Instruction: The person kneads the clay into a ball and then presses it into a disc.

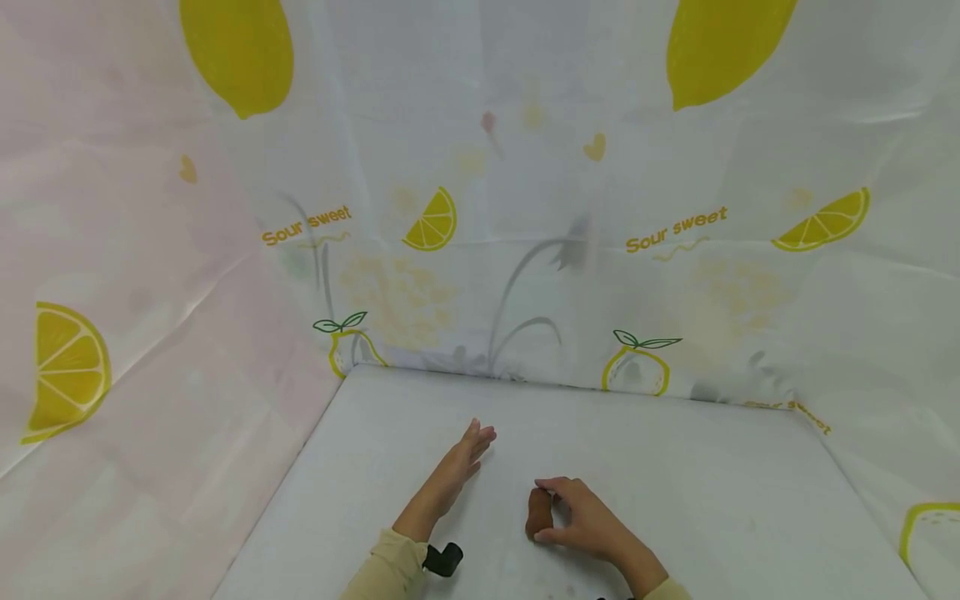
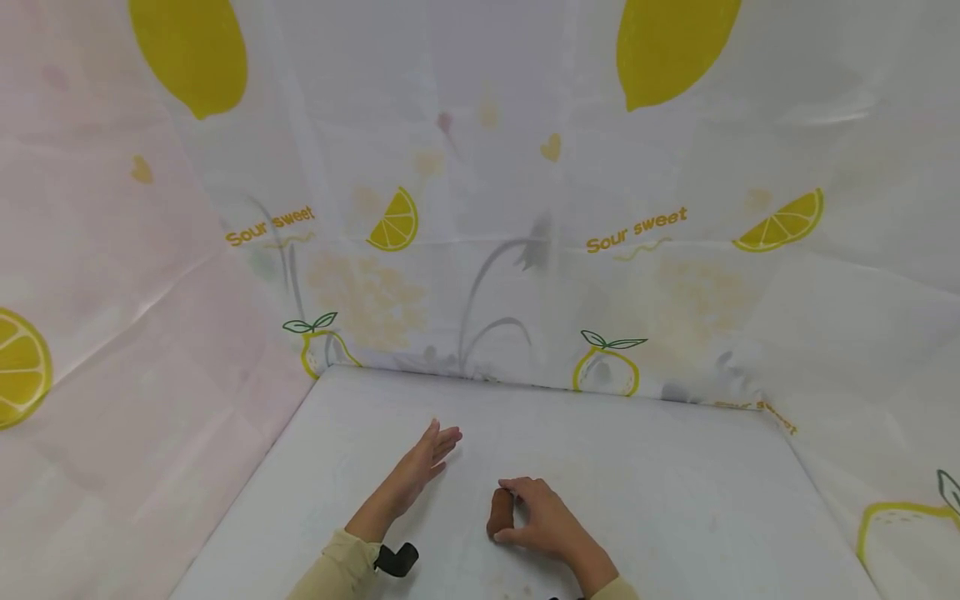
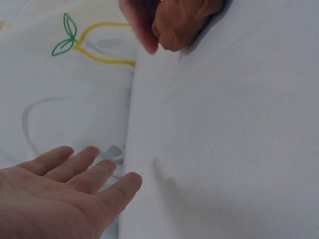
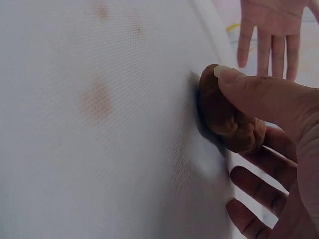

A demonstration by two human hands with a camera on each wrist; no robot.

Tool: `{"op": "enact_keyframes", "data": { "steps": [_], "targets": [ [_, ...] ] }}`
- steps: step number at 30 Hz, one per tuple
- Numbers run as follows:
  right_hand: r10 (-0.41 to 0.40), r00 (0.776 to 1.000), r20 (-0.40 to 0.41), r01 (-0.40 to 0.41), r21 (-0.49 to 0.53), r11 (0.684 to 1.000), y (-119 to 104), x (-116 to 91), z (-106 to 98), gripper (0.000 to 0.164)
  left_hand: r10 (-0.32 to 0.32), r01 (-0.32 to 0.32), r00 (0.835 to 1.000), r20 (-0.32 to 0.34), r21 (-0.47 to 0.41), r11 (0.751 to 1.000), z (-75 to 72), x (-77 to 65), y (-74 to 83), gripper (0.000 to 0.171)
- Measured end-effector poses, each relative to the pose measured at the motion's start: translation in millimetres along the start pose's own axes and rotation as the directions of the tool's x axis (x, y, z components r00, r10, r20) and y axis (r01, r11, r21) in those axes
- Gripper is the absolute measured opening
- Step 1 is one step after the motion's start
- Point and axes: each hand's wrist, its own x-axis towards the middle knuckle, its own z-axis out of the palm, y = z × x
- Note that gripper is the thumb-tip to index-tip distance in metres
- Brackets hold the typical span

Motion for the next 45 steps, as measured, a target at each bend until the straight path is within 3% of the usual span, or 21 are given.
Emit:
{"op": "enact_keyframes", "data": {
  "steps": [8,14,23,28,37,45],
  "targets": [
    [0.014,1.0,-0.026,-0.014,0.002,1.0,-1.3,3.0,0.4,0.071,0.003,-0.003,1.0,-0.006,-0.006,1.0,1.3,1.4,0.6,0.089],
    [0.003,0.991,-0.133,0.0,0.02,1.0,-9.3,10.1,-2.3,0.073,0.009,-0.01,1.0,-0.026,-0.036,0.999,8.9,6.1,3.3,0.089],
    [0.098,0.952,-0.29,-0.07,0.107,0.992,-26.3,24.5,-6.8,0.067,0.024,-0.031,0.995,-0.093,-0.076,0.997,28.1,7.0,15.3,0.085],
    [0.136,0.929,-0.344,-0.085,0.158,0.984,-32.9,29.8,-6.4,0.066,0.062,-0.069,0.993,-0.099,-0.067,0.995,35.2,6.5,17.5,0.085],
    [0.178,0.905,-0.387,-0.101,0.21,0.972,-41.4,36.9,-3.3,0.067,0.075,-0.079,0.994,-0.081,-0.05,0.996,48.3,5.0,22.9,0.083],
    [0.174,0.9,-0.399,-0.098,0.205,0.974,-46.0,40.7,-1.1,0.063,0.072,-0.078,0.995,-0.065,-0.082,0.994,55.7,2.1,30.2,0.083]
  ]
}}
